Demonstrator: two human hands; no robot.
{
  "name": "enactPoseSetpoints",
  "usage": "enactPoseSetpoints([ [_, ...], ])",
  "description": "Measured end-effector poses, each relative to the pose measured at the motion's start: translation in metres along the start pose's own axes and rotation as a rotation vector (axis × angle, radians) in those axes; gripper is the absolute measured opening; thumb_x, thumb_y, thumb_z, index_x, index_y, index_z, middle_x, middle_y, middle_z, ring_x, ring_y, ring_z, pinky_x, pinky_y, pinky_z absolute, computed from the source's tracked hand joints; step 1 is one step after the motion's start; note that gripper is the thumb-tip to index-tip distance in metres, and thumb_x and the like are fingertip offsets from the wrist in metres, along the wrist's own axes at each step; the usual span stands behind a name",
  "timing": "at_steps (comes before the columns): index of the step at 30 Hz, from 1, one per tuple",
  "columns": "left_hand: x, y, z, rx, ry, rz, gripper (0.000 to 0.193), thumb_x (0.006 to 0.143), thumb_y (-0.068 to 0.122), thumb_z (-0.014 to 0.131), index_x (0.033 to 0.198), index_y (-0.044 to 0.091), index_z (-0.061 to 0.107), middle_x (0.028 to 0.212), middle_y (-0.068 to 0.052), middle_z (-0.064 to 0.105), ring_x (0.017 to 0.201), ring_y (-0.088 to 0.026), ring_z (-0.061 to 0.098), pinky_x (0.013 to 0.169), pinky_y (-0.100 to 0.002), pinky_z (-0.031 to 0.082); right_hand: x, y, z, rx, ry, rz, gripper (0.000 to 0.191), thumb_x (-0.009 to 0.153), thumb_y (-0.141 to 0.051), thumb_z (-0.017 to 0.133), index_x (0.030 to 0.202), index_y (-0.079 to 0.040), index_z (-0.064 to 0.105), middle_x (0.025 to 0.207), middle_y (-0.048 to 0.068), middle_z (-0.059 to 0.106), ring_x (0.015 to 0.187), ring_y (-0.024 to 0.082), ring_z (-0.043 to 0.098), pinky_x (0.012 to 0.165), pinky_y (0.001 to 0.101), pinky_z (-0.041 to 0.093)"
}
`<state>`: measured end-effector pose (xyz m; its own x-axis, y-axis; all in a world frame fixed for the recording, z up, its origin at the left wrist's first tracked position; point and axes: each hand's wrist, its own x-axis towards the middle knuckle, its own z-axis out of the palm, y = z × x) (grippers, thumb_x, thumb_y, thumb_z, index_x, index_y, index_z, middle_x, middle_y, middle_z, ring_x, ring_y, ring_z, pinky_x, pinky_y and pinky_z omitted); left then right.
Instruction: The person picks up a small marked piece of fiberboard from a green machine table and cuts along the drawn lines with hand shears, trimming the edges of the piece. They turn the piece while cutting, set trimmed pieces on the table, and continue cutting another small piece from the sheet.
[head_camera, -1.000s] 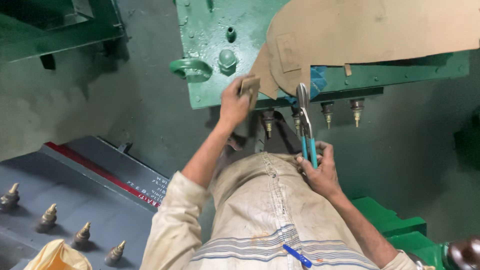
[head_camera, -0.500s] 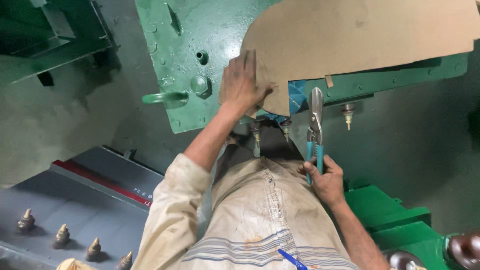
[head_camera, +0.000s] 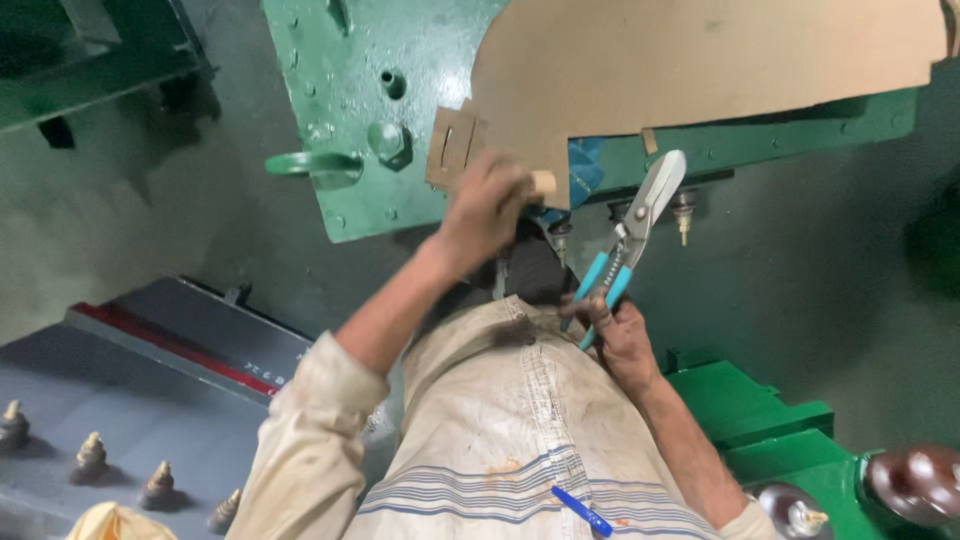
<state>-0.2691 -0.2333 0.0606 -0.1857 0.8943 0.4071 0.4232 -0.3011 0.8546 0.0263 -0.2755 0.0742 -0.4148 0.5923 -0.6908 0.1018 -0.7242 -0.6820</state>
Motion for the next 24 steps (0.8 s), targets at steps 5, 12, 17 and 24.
enactPoseSetpoints([
  [5,-0.065,0.101,-0.043,0.091,0.172,0.200,0.022,0.076,0.000,0.077,0.091,0.008,0.063,0.096,-0.008,0.062,0.096,-0.031,0.066,0.090,-0.050,0.051,-0.007,-0.013,0.028,0.241,-0.172,-0.093,0.032,0.095,-0.041,0.067,0.098,-0.011,0.054,0.124,0.011,0.071,0.107,0.013,0.062,0.095,0.0305,0.052],
  [12,-0.149,0.132,-0.057,-0.008,-0.011,0.291,0.024,0.083,-0.001,0.081,0.103,0.005,0.071,0.104,-0.006,0.065,0.105,-0.025,0.067,0.095,-0.046,0.052,-0.016,0.008,0.093,0.119,-0.114,-0.149,0.027,0.093,-0.012,0.078,0.097,-0.012,0.052,0.090,-0.001,0.057,0.078,0.009,0.055,0.068,0.0263,0.049],
  [17,-0.216,0.145,-0.058,-0.264,0.149,-0.216,0.026,0.075,0.006,0.086,0.095,0.007,0.069,0.112,-0.009,0.063,0.111,-0.026,0.062,0.099,-0.040,0.049,-0.030,0.029,0.112,-0.193,-0.205,-0.311,0.032,0.092,-0.004,0.078,0.089,-0.012,0.048,0.087,-0.005,0.053,0.080,0.006,0.052,0.071,0.0254,0.049],
  [24,-0.263,0.152,-0.057,-0.903,0.403,-0.680,0.019,0.082,0.005,0.085,0.086,-0.001,0.068,0.132,-0.015,0.068,0.116,-0.020,0.067,0.099,-0.032,0.055,-0.048,0.049,0.131,-0.613,-0.319,-0.420,0.021,0.098,-0.016,0.074,0.095,-0.009,0.054,0.083,-0.007,0.044,0.077,0.005,0.042,0.066,0.0236,0.041],
])
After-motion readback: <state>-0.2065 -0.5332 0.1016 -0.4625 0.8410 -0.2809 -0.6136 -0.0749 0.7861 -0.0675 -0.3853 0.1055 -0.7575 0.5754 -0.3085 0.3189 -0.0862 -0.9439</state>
